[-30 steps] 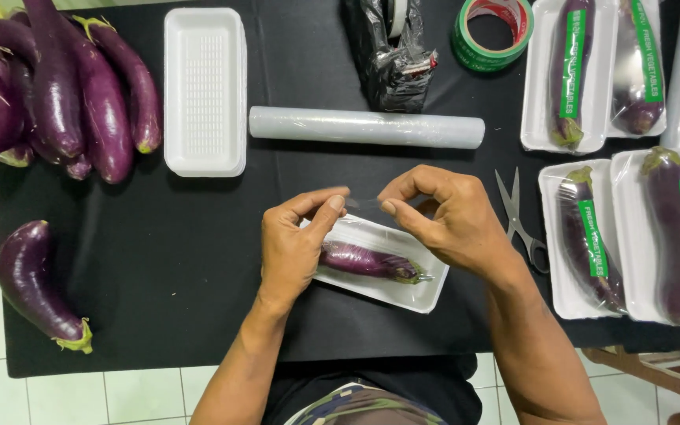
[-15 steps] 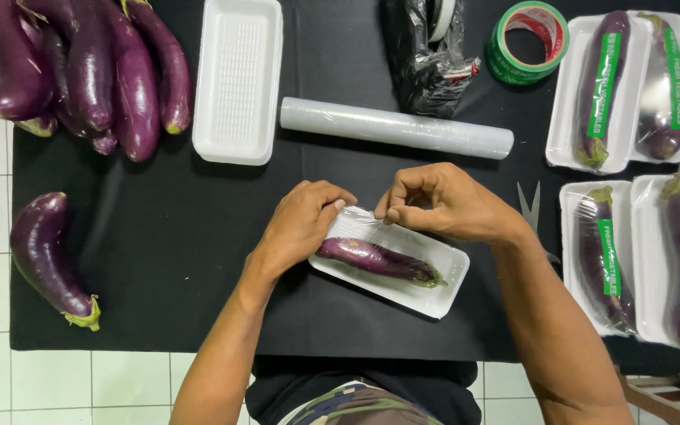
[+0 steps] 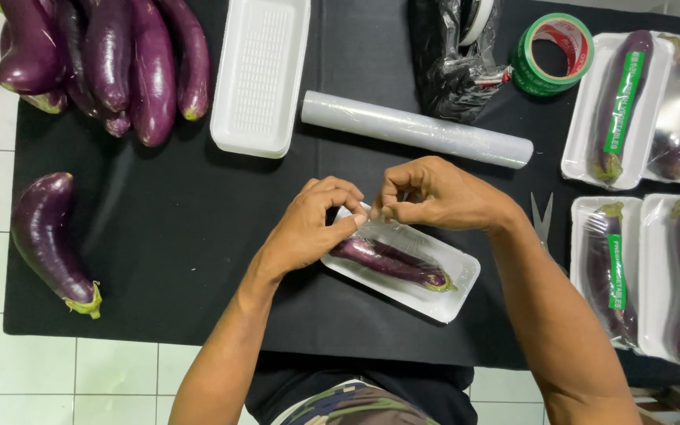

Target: The person places eggplants onto foam trays, wraps them with plastic film, and secures the film with adhesive tape and labels.

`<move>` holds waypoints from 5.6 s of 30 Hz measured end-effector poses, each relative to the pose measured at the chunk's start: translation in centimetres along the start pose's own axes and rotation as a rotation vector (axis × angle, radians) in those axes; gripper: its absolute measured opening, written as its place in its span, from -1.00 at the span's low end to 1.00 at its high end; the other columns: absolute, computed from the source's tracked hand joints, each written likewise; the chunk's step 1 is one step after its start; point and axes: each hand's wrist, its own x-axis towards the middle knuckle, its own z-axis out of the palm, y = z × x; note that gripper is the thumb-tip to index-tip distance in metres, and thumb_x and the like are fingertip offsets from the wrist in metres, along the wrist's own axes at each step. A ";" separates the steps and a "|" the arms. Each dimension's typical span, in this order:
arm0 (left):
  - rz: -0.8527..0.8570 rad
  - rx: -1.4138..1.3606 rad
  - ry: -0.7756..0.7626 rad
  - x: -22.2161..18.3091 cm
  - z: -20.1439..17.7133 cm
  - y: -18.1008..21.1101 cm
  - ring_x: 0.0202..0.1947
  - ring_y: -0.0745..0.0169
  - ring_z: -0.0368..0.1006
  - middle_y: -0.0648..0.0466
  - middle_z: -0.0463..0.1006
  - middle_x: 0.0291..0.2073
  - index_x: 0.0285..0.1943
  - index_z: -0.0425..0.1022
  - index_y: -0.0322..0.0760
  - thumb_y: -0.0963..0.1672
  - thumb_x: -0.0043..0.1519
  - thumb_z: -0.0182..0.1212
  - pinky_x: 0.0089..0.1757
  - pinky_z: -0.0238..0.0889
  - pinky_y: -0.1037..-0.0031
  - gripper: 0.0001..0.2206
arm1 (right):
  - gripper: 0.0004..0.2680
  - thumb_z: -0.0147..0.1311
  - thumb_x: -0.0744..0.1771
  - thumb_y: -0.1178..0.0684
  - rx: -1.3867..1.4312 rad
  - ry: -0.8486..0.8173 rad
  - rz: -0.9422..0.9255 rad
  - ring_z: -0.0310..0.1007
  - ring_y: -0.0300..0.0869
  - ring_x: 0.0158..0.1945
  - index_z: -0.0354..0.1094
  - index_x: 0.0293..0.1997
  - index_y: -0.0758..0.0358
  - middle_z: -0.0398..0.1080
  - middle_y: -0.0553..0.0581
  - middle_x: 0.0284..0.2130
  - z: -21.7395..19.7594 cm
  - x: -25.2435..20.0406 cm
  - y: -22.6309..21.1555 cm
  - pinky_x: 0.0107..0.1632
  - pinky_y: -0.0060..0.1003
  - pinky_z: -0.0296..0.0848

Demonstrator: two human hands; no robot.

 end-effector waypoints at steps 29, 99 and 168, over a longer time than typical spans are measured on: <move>-0.375 0.818 0.264 1.4 6.4 0.1 -0.43 0.05 0.56 0.03 0.48 -0.60 -0.22 0.53 -0.32 0.00 0.17 0.37 -0.40 0.50 0.13 -0.71 | -0.90 0.28 0.24 0.02 -0.675 0.074 0.166 0.63 0.08 -0.33 0.50 -0.42 0.16 0.55 0.10 -0.48 0.6 2.6 3.4 -0.27 -0.07 0.55; 0.296 0.104 0.479 0.3 5.5 -4.5 -0.36 0.00 0.51 0.05 0.48 -0.45 -0.34 0.46 -0.18 -0.13 0.21 0.12 -0.23 0.39 0.36 -0.91 | -0.71 -0.04 0.38 -0.11 -0.355 -0.141 0.443 0.69 0.06 -0.26 0.56 -0.17 0.32 0.63 0.29 -0.32 0.1 2.8 0.2 -0.09 -0.07 0.62; 0.353 0.353 0.547 17.2 8.0 2.1 0.02 -0.02 0.44 0.12 0.47 0.21 0.23 0.46 -0.12 -0.11 0.17 0.44 -0.05 0.33 0.19 -0.57 | -0.84 0.15 0.39 -0.10 -0.137 0.927 -0.086 0.50 -0.18 -0.11 0.62 -0.21 0.06 0.54 0.07 -0.30 -9.5 2.0 7.5 -0.03 -0.20 0.44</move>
